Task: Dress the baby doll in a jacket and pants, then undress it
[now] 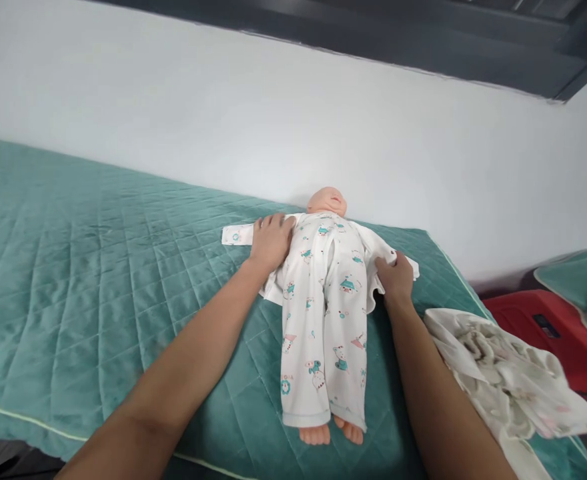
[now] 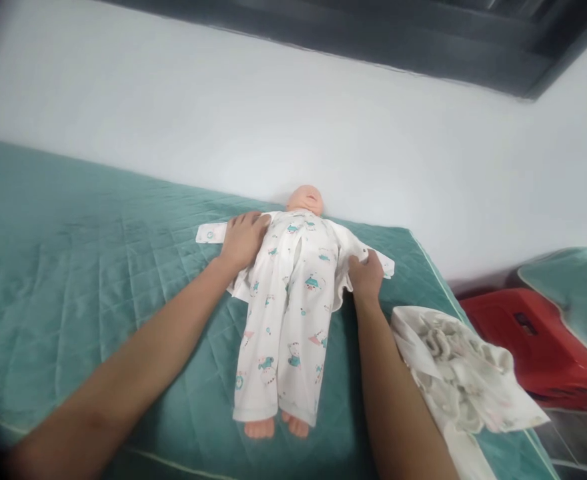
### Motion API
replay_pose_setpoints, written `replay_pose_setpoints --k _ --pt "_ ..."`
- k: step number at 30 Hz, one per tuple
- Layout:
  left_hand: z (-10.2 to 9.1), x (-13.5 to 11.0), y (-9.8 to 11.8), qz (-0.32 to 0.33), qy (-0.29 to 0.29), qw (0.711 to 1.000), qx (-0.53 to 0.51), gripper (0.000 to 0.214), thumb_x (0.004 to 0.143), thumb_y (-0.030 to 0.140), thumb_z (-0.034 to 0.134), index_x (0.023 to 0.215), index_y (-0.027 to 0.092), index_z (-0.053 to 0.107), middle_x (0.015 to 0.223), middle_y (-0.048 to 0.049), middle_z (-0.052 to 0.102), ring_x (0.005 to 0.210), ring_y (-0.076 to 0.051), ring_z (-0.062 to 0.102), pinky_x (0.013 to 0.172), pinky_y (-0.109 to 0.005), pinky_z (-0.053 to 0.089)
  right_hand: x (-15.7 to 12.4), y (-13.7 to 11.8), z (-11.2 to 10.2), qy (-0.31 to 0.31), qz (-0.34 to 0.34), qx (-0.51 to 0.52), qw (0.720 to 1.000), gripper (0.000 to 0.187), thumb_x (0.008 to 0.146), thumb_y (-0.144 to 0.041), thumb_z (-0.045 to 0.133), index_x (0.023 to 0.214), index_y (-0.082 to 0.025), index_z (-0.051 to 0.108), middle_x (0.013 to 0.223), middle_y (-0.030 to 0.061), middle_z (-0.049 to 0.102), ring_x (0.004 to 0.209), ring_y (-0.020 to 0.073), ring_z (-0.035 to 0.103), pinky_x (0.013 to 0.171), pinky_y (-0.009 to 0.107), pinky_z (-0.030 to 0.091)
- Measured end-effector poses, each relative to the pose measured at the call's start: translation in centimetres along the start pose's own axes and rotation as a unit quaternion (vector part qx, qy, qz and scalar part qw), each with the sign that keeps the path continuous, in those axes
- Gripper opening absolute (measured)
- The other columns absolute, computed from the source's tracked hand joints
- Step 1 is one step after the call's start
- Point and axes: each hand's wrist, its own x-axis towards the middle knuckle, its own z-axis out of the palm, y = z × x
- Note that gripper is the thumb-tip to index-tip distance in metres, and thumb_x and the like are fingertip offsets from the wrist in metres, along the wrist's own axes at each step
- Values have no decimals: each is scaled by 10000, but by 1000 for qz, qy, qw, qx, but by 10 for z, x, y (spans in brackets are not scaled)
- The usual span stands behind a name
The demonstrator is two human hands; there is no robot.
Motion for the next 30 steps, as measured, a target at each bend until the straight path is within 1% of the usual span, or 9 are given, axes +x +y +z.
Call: replay_pose_setpoints --k 3,5,9,11,15,18,22,26,30 --pt "5 7 -5 -22 -21 999 34 408 1003 247 376 1371 233 552 1373 -155 604 1166 -347 590 1018 -534 386 6 10 -5 26 13 -34 999 195 718 -297 543 873 -203 614 851 62 615 841 271 563 857 451 453" --pt "5 11 -5 -33 -26 998 48 394 997 241 383 1339 225 577 1330 -152 632 1127 -337 614 974 -507 412 2 9 -6 46 -14 -62 997 326 723 -257 536 1023 -188 643 1032 116 629 968 307 582 900 485 461" --pt "2 15 -7 -44 -16 998 46 360 980 214 404 1255 225 636 1262 -132 668 1094 -319 634 919 -468 441 -12 -10 -2 120 -196 -134 964 522 785 -183 504 1300 -175 587 1362 181 527 1272 350 483 1044 550 413" --pt "0 15 -10 -42 -8 999 26 365 985 214 398 1246 244 652 1266 -113 669 1109 -308 632 910 -450 449 -13 -23 2 78 -278 -135 948 489 863 -208 468 1341 -192 567 1421 171 513 1339 340 446 1088 544 395" --pt "-5 14 -15 -7 11 1000 -23 410 988 199 389 1277 304 661 1391 -51 616 1228 -273 581 992 -434 429 5 -43 10 -132 -385 -138 903 488 962 -274 379 1433 -240 498 1471 111 539 1374 287 453 1154 483 369" --pt "-6 12 -12 30 -15 999 -31 418 979 207 413 1301 321 653 1468 -31 562 1300 -267 526 1028 -434 419 26 -48 16 -225 -338 -221 887 580 942 -345 433 1511 -237 397 1562 122 461 1437 344 392 1169 558 335" --pt "-4 10 -7 29 -40 999 9 482 981 197 387 1429 269 549 1499 -76 533 1326 -288 489 1061 -466 403 50 -52 22 -291 -244 -351 856 699 895 -412 535 1546 -263 326 1619 147 367 1465 422 339 1123 623 361" --pt "-4 11 -9 6 -57 998 30 500 970 215 403 1453 272 518 1500 -79 531 1313 -297 498 1062 -483 409 68 -52 25 -312 -234 -422 819 708 809 -353 676 1471 -250 447 1497 181 509 1361 432 467 1067 612 400" --pt "-9 13 -18 -19 -70 997 34 498 946 237 436 1421 332 550 1418 -51 597 1237 -308 562 1014 -494 447 86 -38 19 -275 -257 -423 824 634 657 -196 773 1275 -248 641 1162 147 714 1002 352 666 876 506 498"
